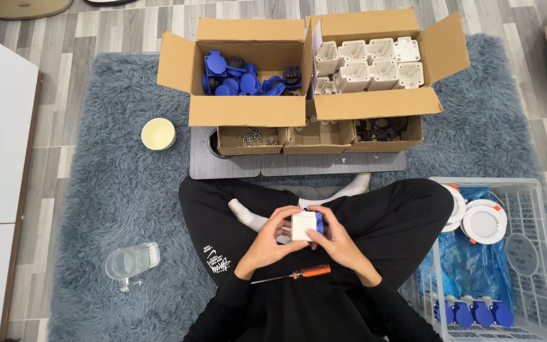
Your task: Assembling electrical sockets by fitting covers onto bases and securing them with a screwdriver
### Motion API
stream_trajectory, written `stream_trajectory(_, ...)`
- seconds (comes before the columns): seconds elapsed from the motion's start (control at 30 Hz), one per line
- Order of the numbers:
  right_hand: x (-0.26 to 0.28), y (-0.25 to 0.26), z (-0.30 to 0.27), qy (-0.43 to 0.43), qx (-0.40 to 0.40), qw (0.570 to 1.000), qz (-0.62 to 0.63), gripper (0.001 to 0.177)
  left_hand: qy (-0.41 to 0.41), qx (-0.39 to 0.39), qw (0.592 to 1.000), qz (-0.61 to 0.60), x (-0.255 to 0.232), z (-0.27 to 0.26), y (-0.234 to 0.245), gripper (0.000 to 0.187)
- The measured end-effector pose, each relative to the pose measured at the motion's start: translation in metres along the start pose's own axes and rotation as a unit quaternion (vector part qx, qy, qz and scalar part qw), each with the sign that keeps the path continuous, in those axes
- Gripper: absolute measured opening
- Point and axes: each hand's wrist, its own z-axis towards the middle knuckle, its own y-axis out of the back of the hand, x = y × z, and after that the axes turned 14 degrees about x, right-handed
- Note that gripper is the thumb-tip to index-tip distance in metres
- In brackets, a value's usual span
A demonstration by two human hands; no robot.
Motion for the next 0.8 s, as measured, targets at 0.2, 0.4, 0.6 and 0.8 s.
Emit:
stream_trajectory(0.2, 0.016, -0.003, -0.005, 0.011, 0.005, 0.999, -0.038, 0.075, 0.017, -0.009, 1.000, -0.024, 0.015, -0.001, 0.000, 0.088)
stream_trajectory(0.4, 0.016, -0.002, 0.000, 0.071, 0.020, 0.994, -0.078, 0.066, -0.043, -0.010, 0.999, 0.019, 0.000, 0.003, -0.003, 0.062)
stream_trajectory(0.6, -0.004, 0.006, -0.005, 0.111, -0.001, 0.990, -0.091, 0.062, -0.029, -0.010, 0.999, 0.014, 0.003, 0.006, -0.007, 0.067)
stream_trajectory(0.8, -0.013, 0.070, -0.056, 0.090, -0.162, 0.962, -0.200, 0.065, -0.021, -0.038, 0.990, 0.136, -0.008, 0.012, 0.023, 0.059)
